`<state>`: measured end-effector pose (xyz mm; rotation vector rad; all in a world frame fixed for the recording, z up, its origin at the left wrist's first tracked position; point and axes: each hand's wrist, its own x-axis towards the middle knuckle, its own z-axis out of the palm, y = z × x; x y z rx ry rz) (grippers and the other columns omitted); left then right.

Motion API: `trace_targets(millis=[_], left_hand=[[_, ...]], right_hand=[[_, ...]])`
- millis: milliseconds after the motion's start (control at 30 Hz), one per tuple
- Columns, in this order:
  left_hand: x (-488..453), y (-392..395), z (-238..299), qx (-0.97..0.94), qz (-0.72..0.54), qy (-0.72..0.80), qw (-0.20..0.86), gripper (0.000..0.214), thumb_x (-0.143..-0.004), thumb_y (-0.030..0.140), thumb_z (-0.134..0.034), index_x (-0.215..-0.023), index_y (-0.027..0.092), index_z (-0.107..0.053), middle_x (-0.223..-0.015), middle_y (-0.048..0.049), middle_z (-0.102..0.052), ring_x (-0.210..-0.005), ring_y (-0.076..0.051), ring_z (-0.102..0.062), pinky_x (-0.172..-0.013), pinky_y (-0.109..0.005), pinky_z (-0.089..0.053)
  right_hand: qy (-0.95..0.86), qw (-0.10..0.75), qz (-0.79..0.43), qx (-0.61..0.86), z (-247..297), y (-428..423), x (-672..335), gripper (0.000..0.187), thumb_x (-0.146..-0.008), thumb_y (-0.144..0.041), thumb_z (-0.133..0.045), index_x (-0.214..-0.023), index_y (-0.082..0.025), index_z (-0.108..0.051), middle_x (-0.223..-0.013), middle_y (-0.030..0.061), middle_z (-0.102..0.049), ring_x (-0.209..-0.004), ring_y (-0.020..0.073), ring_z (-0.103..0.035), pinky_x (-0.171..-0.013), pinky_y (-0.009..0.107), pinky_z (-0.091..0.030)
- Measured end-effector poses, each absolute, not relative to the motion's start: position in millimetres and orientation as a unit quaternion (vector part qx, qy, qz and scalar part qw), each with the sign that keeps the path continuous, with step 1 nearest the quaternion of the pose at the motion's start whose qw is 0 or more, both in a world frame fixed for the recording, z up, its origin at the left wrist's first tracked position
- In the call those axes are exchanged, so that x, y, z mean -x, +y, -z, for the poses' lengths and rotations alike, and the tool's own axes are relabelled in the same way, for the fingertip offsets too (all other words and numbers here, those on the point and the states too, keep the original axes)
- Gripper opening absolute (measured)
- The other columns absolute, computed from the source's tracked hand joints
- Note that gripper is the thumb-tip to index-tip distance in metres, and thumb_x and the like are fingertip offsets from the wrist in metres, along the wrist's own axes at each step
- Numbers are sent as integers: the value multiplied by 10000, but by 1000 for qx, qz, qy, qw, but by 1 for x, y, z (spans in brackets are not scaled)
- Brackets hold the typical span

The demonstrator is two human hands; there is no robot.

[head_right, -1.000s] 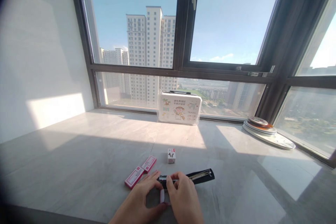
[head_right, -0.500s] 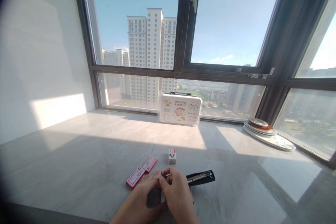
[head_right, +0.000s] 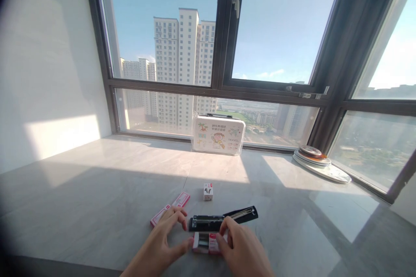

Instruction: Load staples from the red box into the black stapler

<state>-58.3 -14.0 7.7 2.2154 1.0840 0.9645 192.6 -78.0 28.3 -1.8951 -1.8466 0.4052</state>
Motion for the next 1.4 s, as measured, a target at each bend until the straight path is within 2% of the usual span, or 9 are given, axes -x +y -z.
trace_targets(millis=[133, 267, 433, 567, 667, 800, 933, 1200, 1400], left_hand=[[49, -23, -7, -819, -284, 470, 166, 390, -990, 389, -425, -672, 201, -551, -713, -26, -632, -742, -192, -600, -734, -308, -429], [20, -33, -4, -842, -250, 465, 113, 357, -981, 325, -420, -708, 208, -619, -783, -53, -686, -814, -219, -625, -765, -330, -391], [12, -36, -4, -825, -287, 460, 162, 380, -1008, 359, -367, -781, 216, -637, -721, -35, -671, -705, -199, -621, -709, -308, -401], [16, -36, -2, -825, -304, 440, 180, 339, -991, 398, -422, -1154, 233, -669, -733, -24, -687, -711, -213, -645, -744, -317, -430], [12, -36, -1, -822, -296, 456, 166, 315, -976, 395, -454, -1124, 244, -688, -801, -42, -720, -749, -235, -663, -748, -333, -429], [6, -37, -7, -818, -287, 470, 164, 279, -982, 379, -432, -1006, 250, -678, -757, -25, -713, -726, -225, -667, -713, -317, -414], [5, -37, -11, -824, -273, 473, 151, 253, -971, 311, -430, -992, 239, -673, -813, -39, -736, -759, -221, -683, -724, -313, -412], [4, -42, -13, -831, -241, 491, 98, 249, -937, 297, -456, -952, 239, -697, -807, -48, -734, -759, -231, -670, -714, -333, -402], [-6, -46, -19, -873, -230, 408, 137, 245, -794, 375, -716, -1032, 319, -730, -975, -24, -745, -947, -287, -655, -806, -377, -419]], right_hand=[[-626, 213, -140, 737, -13, -82, -209, 545, -1024, -525, -334, -684, -224, -635, -711, 76, -698, -679, 230, -618, -608, 309, -270], [-625, 216, -133, 738, -9, -76, -182, 618, -1015, -603, -295, -692, -239, -677, -796, 109, -737, -776, 277, -662, -615, 324, -269], [-616, 249, -174, 727, -5, -77, -199, 622, -952, -698, -376, -617, -214, -578, -624, 72, -667, -607, 221, -608, -556, 297, -286], [-523, 327, -303, 726, -2, -84, -255, 613, -852, -765, -489, -1020, -194, -637, -564, -1, -588, -408, 152, -486, -434, 260, -271], [-509, 397, -398, 652, -16, -74, -273, 722, -813, -783, -525, -1246, -206, -551, -659, -29, -592, -348, 91, -380, -390, 236, -207], [-567, 466, -391, 554, -45, -43, -250, 602, -762, -727, -656, -990, -170, -634, -624, -52, -501, -464, 74, -360, -457, 225, -236], [-644, 449, -350, 510, -56, -16, -208, 492, -709, -622, -772, -777, -169, -594, -611, -65, -443, -565, 90, -374, -525, 226, -282], [-731, 318, -248, 550, -51, -14, -178, 312, -743, -471, -788, -815, -178, -706, -546, -78, -452, -528, 88, -380, -493, 222, -198], [-736, 298, -167, 585, -47, -15, -185, 259, -766, -440, -774, -852, -203, -715, -575, -69, -523, -547, 104, -459, -521, 232, -208]])
